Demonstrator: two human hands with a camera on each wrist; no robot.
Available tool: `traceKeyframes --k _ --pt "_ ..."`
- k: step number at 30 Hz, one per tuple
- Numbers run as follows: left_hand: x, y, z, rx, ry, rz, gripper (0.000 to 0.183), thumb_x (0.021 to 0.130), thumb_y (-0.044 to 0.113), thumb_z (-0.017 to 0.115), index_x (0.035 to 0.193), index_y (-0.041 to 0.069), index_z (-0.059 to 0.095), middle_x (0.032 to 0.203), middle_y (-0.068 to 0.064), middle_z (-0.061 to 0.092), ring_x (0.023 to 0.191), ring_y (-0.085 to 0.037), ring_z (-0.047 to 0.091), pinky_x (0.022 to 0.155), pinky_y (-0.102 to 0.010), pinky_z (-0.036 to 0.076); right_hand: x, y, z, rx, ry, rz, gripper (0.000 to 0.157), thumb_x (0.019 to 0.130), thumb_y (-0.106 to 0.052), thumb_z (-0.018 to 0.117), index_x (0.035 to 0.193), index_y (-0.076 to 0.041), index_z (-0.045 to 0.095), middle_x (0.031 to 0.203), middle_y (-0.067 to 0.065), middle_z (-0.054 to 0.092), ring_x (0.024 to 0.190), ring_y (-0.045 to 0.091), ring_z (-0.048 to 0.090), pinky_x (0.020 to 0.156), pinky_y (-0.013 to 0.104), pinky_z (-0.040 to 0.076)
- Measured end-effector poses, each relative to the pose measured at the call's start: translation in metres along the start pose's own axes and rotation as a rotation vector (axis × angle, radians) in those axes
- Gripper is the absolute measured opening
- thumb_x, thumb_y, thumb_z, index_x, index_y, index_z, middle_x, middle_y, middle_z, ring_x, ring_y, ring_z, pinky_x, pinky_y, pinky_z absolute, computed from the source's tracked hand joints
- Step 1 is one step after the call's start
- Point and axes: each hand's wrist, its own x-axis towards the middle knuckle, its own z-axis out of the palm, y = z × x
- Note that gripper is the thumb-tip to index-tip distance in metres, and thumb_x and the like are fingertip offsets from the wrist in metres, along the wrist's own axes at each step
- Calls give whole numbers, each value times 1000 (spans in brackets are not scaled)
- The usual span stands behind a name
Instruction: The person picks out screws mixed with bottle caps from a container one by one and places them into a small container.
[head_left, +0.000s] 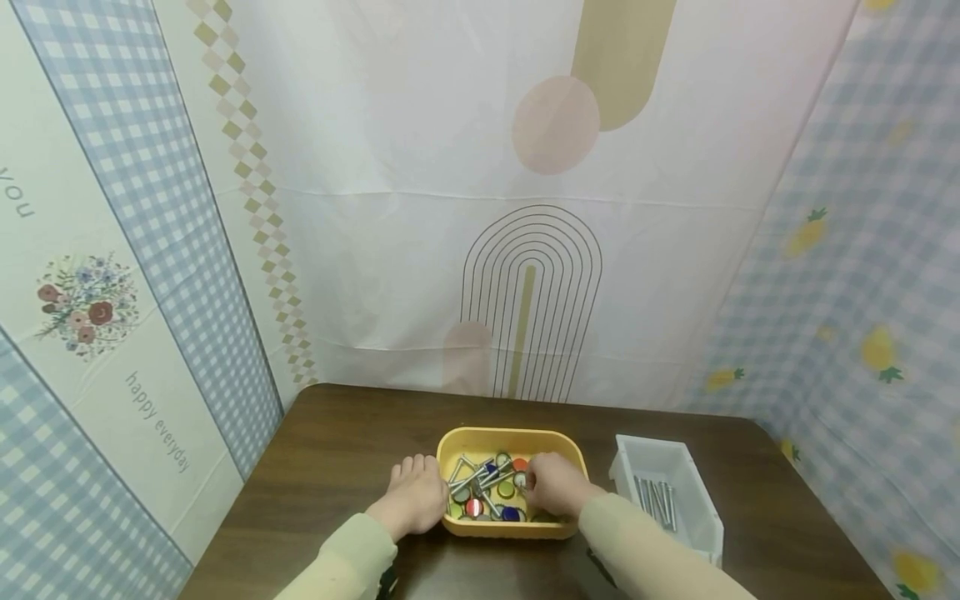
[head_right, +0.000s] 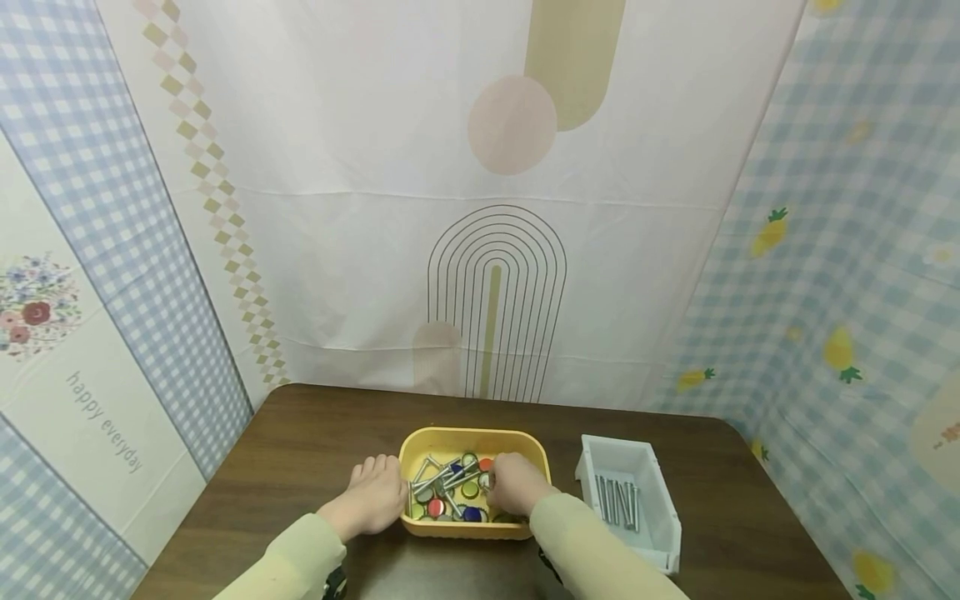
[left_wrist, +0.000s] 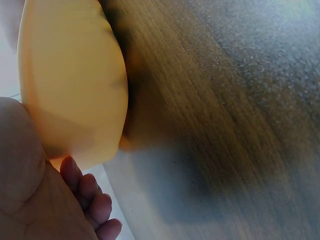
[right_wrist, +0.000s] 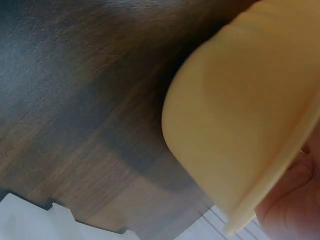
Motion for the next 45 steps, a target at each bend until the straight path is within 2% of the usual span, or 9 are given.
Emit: traceKeyframes --k 2,8,11,17,22,25,30,39,45 --pt "0 0 1 -1 -2 -1 19 95 23 43 89 4 43 82 -9 35 81 -29 33 79 -48 30 0 2 -1 59 8 1 23 68 -2 68 57 -15 53 53 -7 47 48 8 44 47 25 37" --pt "-2 -1 -1 -5 -2 -8 19 95 22 44 88 4 43 82 -9 35 81 -29 32 79 -48 30 1 2 -8 192 42 31 21 81 -7 70 68 -12 55 62 -3 53 52 12 51 51 29 43" --pt "-3 -1 -3 -6 3 -11 19 95 22 44 88 4 44 82 -9 35 81 -29 33 79 -48 30 4 2 -11 293 52 93 18 84 -7 69 73 -9 55 66 1 55 56 13 54 52 31 46" --pt "-3 -2 -1 2 4 -10 20 94 23 45 90 4 45 82 -9 35 82 -29 34 80 -49 31 5 5 -11 587 61 267 10 90 -6 60 91 -3 51 81 12 55 66 20 62 60 38 55" --pt "-3 -2 0 8 -1 -10 20 95 23 44 89 4 44 83 -9 35 82 -29 34 80 -48 31 4 5 -16 714 42 316 12 92 -9 59 97 -1 52 88 15 56 67 22 64 64 39 56" --pt "-3 -3 0 7 -2 -9 20 94 23 44 89 4 44 82 -9 35 81 -29 33 79 -48 31 3 6 -20 764 29 312 14 92 -10 61 99 1 55 88 16 60 68 22 64 64 38 56" --pt "-4 -2 -1 4 0 -5 20 94 23 44 89 4 44 82 -9 35 81 -29 34 79 -48 31 4 10 -27 806 73 303 20 90 -13 67 100 3 61 95 19 63 73 22 64 66 37 55" --pt "-4 0 -1 -3 1 5 20 94 23 44 89 3 43 82 -10 36 81 -29 33 78 -47 31 4 19 -40 815 140 337 22 90 -18 68 99 1 65 97 19 64 78 24 64 70 39 55" --pt "-4 0 -1 2 -1 4 21 95 24 45 90 4 44 82 -10 35 80 -29 33 77 -47 31 0 25 -47 837 164 345 26 90 -17 68 101 6 65 95 19 64 78 27 66 71 41 55"
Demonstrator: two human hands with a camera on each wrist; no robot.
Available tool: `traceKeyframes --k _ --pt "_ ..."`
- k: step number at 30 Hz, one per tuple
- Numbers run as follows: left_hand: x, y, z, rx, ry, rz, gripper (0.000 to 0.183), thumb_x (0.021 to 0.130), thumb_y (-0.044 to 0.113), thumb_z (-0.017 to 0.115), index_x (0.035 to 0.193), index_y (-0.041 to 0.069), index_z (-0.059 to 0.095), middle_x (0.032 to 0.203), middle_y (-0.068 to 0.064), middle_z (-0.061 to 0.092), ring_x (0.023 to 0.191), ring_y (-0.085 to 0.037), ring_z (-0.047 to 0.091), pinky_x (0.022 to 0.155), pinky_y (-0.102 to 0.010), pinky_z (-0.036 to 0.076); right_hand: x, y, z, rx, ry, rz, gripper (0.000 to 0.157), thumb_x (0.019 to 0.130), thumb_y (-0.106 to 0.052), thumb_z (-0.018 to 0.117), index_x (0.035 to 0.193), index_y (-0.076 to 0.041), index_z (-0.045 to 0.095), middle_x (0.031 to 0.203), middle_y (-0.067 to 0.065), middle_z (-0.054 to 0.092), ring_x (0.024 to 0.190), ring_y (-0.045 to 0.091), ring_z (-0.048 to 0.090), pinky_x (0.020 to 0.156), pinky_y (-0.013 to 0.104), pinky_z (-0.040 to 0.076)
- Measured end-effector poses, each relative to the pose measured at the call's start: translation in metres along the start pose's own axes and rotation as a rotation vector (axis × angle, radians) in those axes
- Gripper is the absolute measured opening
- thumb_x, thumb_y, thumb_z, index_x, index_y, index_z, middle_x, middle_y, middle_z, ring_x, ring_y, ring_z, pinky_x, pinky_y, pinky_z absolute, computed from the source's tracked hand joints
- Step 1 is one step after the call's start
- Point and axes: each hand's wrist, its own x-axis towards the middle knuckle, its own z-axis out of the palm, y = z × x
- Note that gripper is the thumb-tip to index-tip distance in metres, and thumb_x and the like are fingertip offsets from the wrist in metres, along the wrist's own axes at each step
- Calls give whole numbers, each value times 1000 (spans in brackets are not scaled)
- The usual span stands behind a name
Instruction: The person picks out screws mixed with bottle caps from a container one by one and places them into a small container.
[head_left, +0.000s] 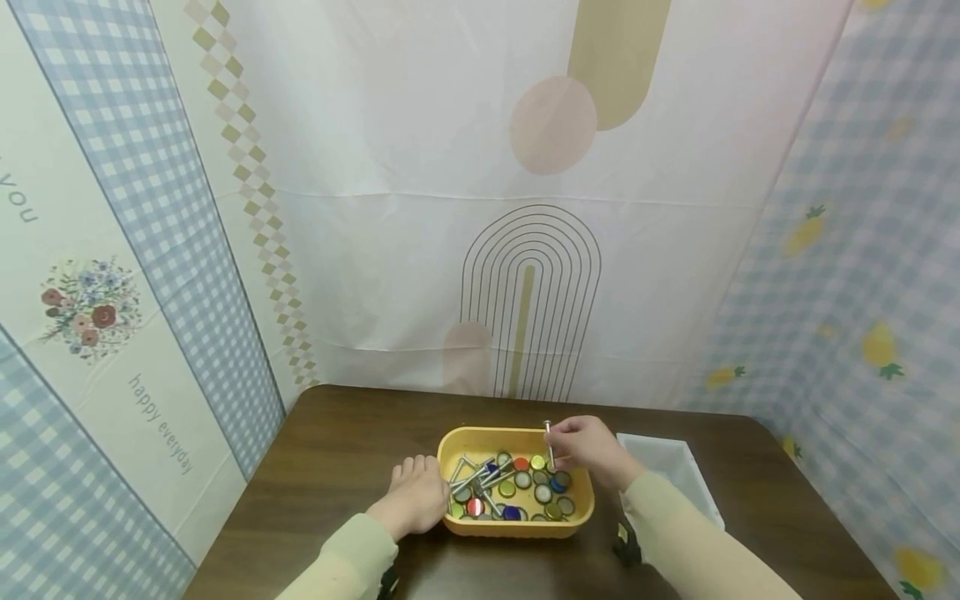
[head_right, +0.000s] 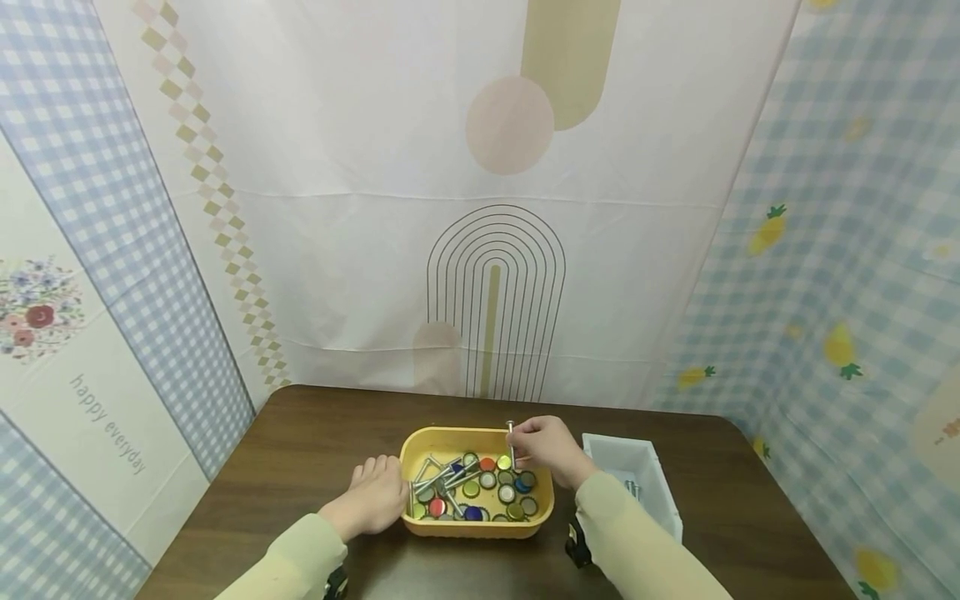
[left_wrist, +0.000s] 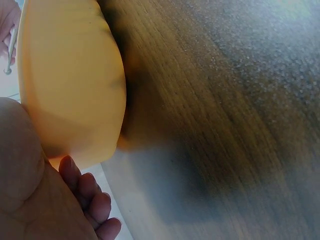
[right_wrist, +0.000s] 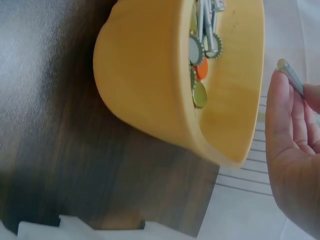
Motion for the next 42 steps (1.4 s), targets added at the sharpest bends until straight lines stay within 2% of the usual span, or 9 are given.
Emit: traceKeyframes --k 7,11,18,25,30,38,40,42 --pt "-2 3 -2 2 8 -5 20 94 22 45 89 3 44 82 -10 36 81 -29 34 78 -47 31 -5 4 -14 11 11 -12 26 90 -15 67 101 8 64 93 20 65 81 31 66 70 40 55" --pt "-3 5 -4 -4 13 -7 19 93 21 45 89 2 43 82 -10 36 81 -29 35 77 -46 31 -9 6 -26 24 22 8 26 90 -14 67 104 8 63 98 22 64 82 32 67 70 38 55" --pt "2 2 1 -1 0 -2 21 94 24 45 89 4 44 82 -9 36 81 -29 35 77 -47 31 -18 15 -57 1 53 -6 28 91 -17 66 105 7 64 100 20 65 84 31 67 71 38 55" --pt "2 0 2 -14 7 -1 20 93 23 45 88 4 43 81 -10 35 80 -29 33 76 -47 30 -31 16 -91 -14 78 -2 36 93 -21 64 113 8 60 103 17 64 91 27 66 77 38 54" --pt "1 0 2 -9 6 -5 20 94 22 45 87 4 43 81 -9 35 80 -29 34 77 -47 31 -33 28 -109 -33 142 26 40 94 -21 62 118 10 56 109 19 62 91 22 65 78 36 54" --pt "1 0 1 -11 9 -5 20 94 23 45 89 3 44 82 -9 36 80 -30 34 77 -48 31 -36 52 -112 -143 239 97 37 93 -13 53 117 16 53 99 20 64 81 20 65 72 35 55" --pt "1 0 1 -11 11 -5 20 93 23 45 89 3 44 82 -10 36 80 -30 34 78 -48 31 -36 57 -108 -183 251 108 31 91 -10 53 110 14 58 91 17 64 75 19 63 69 35 54" --pt "1 1 1 -13 12 -5 20 93 23 45 89 3 44 82 -10 36 80 -30 34 77 -48 31 -37 63 -105 -255 256 103 22 90 -10 52 94 10 62 80 12 62 68 19 61 64 35 53"
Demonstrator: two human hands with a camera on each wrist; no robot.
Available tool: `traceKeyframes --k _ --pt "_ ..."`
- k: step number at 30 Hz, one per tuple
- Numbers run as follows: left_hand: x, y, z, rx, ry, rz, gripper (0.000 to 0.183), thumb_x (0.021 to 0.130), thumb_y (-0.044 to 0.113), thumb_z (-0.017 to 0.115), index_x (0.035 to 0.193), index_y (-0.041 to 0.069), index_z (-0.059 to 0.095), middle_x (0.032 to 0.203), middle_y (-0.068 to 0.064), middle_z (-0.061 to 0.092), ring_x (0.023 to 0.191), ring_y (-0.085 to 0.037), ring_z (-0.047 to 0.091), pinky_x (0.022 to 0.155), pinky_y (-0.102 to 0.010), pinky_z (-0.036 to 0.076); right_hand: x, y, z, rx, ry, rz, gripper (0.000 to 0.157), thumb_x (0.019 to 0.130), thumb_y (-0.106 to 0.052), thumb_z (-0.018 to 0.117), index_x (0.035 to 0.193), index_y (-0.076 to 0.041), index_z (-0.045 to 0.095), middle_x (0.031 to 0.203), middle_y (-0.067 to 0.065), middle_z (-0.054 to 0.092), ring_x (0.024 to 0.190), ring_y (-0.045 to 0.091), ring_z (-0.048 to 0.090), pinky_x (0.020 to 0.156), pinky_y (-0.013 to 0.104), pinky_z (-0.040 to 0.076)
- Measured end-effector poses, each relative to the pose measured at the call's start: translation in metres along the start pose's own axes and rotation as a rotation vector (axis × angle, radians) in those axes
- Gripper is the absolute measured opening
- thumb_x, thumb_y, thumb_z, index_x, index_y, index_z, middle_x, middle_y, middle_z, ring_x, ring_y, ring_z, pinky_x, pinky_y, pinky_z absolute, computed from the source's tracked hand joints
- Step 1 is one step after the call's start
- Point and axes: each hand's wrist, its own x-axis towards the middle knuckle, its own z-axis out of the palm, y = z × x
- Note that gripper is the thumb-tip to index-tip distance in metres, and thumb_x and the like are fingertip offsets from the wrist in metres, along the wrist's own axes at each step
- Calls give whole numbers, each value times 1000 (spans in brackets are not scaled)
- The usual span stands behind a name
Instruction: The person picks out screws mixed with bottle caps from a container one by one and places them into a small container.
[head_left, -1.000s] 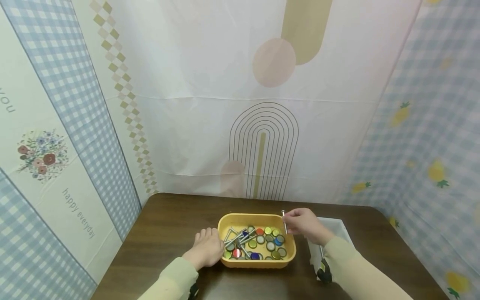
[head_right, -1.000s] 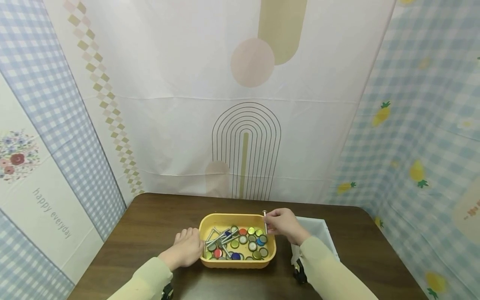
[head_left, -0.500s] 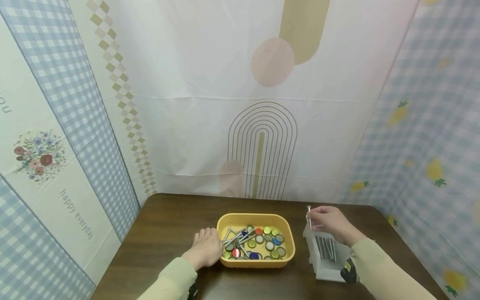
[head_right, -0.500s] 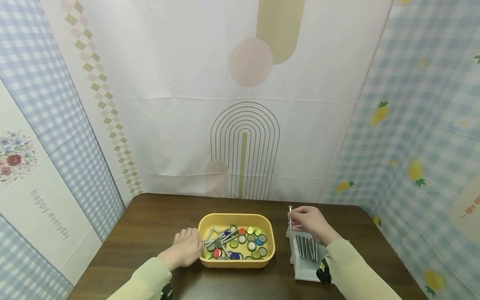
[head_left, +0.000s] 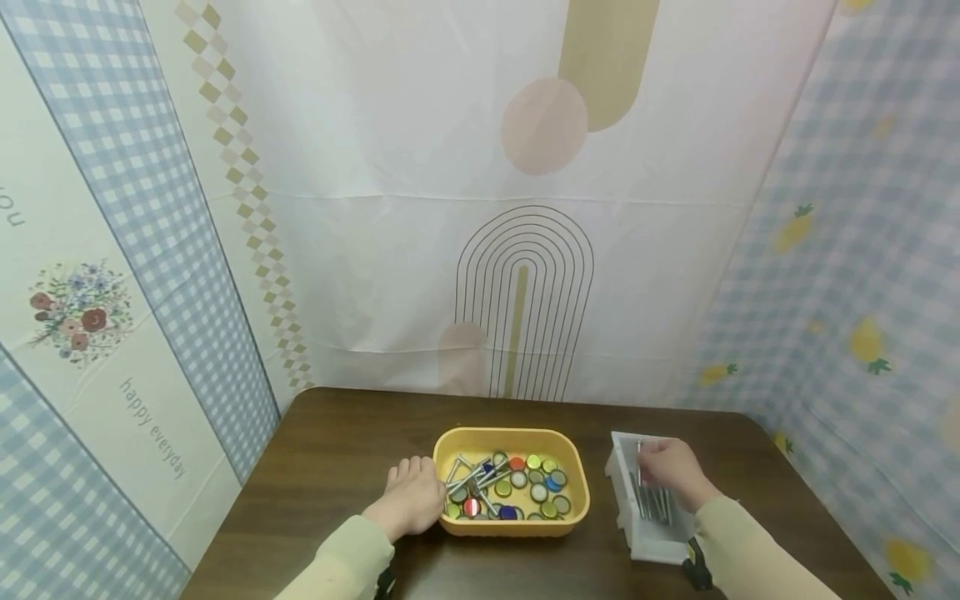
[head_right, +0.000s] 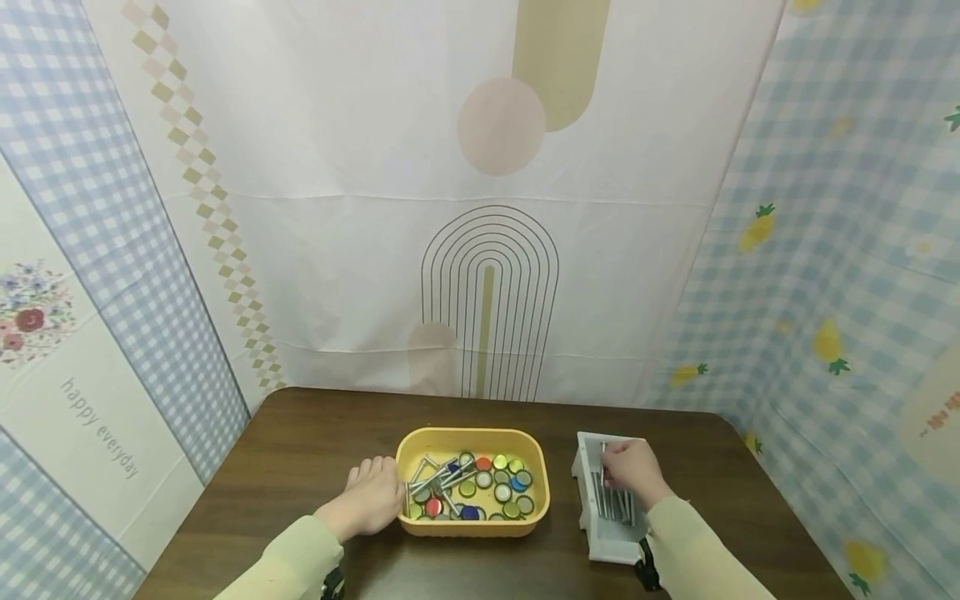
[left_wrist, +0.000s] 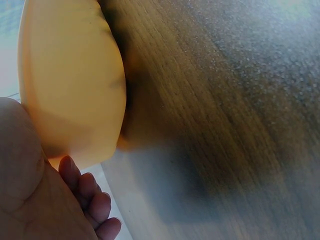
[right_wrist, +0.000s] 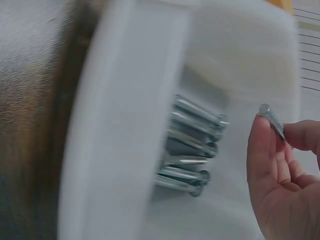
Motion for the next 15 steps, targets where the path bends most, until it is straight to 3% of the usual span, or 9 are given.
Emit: traceKeyframes --k 3,8,15 --pt "0 0 1 6 -6 2 20 94 23 45 89 3 44 82 -9 36 81 -29 34 77 -47 31 -1 9 6 -135 18 -44 21 88 -10 52 70 -1 57 64 5 57 58 18 56 56 33 47" --pt "-3 2 -2 4 -17 7 20 94 22 43 90 3 43 82 -10 35 81 -29 33 77 -47 30 -3 21 11 -313 6 -82 30 86 -9 50 57 -12 45 52 1 50 47 16 48 48 31 39" --pt "-3 4 -4 5 -1 10 19 94 20 44 88 2 43 81 -10 35 80 -30 34 77 -47 31 -5 22 15 -308 -24 -51 26 80 -4 48 56 -13 43 51 0 47 45 14 46 46 28 38"
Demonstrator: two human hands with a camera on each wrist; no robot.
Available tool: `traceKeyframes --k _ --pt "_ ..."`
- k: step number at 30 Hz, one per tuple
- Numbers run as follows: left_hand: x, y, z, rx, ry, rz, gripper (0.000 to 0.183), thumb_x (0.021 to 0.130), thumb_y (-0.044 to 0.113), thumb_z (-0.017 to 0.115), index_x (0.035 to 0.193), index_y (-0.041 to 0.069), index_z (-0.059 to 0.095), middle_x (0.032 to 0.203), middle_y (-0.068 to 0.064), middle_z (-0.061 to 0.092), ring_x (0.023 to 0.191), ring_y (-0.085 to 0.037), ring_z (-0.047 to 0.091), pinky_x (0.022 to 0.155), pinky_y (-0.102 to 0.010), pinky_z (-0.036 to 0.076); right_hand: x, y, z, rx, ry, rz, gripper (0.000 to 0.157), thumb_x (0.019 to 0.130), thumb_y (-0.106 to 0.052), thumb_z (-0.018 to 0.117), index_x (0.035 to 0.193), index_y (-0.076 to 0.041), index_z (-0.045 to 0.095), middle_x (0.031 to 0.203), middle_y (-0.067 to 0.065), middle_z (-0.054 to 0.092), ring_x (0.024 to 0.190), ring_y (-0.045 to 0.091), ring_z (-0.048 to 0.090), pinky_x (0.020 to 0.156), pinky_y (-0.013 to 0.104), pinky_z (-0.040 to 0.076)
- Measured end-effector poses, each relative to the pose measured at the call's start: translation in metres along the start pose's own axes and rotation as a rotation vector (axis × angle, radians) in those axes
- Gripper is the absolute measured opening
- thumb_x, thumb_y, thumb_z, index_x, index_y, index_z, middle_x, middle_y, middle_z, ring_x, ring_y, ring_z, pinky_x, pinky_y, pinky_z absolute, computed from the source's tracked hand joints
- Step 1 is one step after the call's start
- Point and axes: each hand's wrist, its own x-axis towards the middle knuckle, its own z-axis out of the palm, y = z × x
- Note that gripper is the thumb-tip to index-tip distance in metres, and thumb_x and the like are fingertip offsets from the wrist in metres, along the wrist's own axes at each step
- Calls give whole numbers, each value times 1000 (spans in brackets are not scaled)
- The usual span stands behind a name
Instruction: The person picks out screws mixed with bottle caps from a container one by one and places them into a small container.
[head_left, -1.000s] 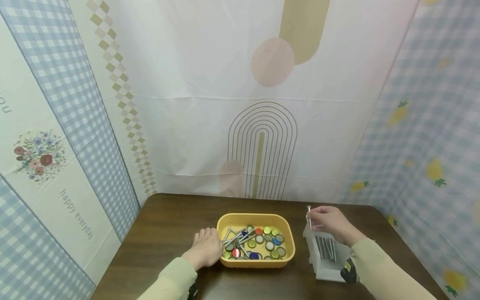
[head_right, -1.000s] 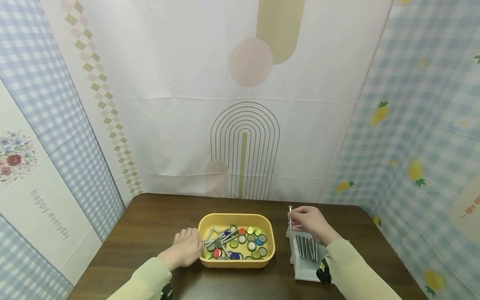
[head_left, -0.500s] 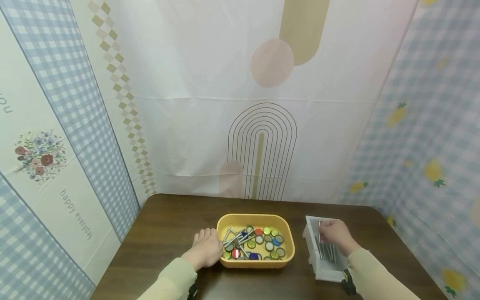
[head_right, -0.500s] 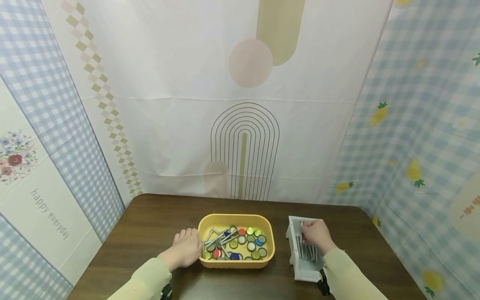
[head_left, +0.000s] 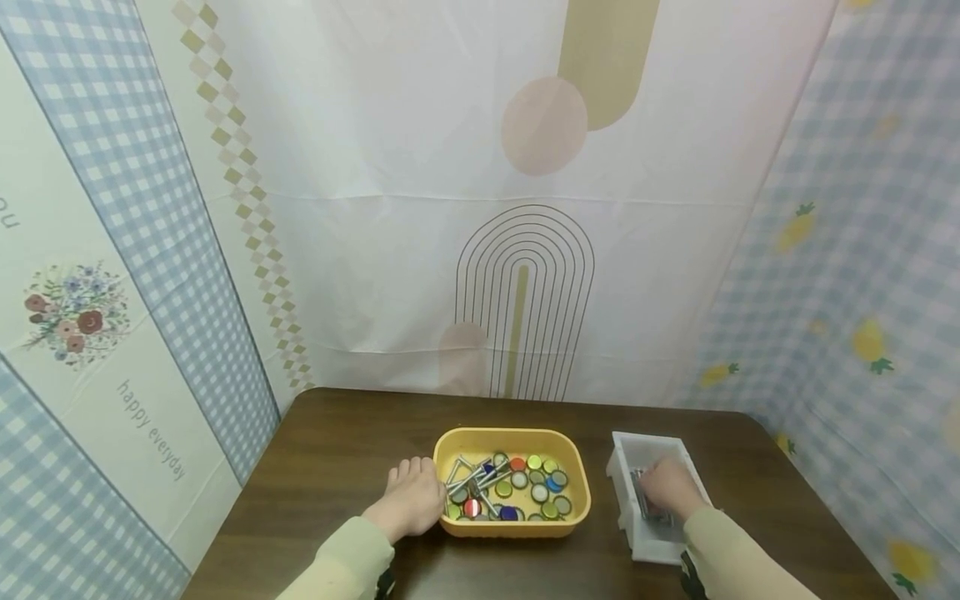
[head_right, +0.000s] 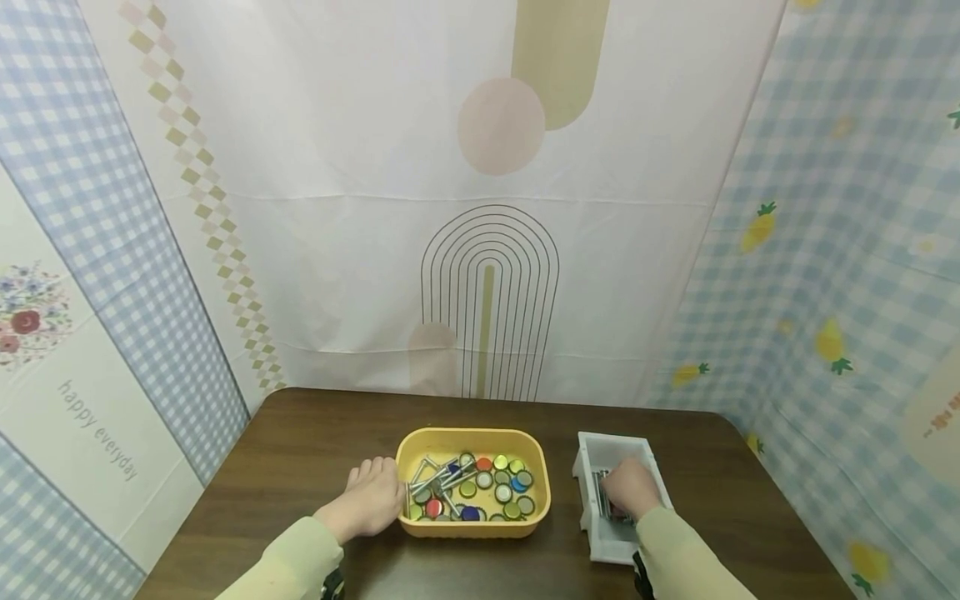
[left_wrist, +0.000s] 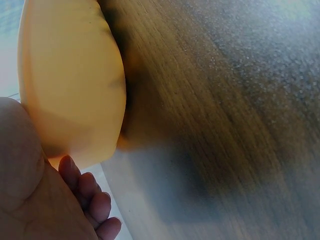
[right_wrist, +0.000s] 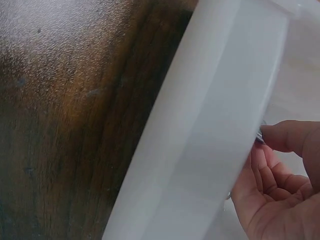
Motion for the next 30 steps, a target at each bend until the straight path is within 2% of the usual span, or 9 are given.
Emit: traceKeyframes --k 9,18,25,28,30 --pt "1 -1 1 -4 -6 8 18 94 20 42 88 3 42 82 -10 35 81 -29 33 76 -46 30 -2 2 1 -72 23 -36 27 78 -3 51 55 -13 43 48 -1 46 41 12 44 43 26 36" --pt "-3 2 -6 -18 -14 1 18 93 19 44 88 2 42 83 -11 35 81 -30 34 77 -48 30 -3 2 2 -85 38 -20 24 78 -3 51 56 -11 44 51 3 50 43 15 49 44 28 38" --pt "-2 0 -3 -14 -13 -2 18 94 20 42 89 2 42 83 -11 35 82 -30 34 78 -47 30 -2 -3 -6 -98 53 -38 29 86 -9 54 57 -10 47 51 0 44 45 15 43 46 31 36" --pt "-1 -1 -1 -12 -6 -2 18 94 20 43 88 3 42 82 -10 35 81 -29 33 78 -47 30 1 -15 -16 -49 59 -33 23 91 -15 56 72 -1 57 62 3 52 53 16 48 49 32 40" --pt "1 -3 2 -5 -7 -6 19 94 22 43 88 4 43 82 -9 35 81 -29 34 78 -47 30 2 -27 -23 26 55 -26 26 93 -21 58 92 5 61 78 10 61 63 18 57 55 34 47"
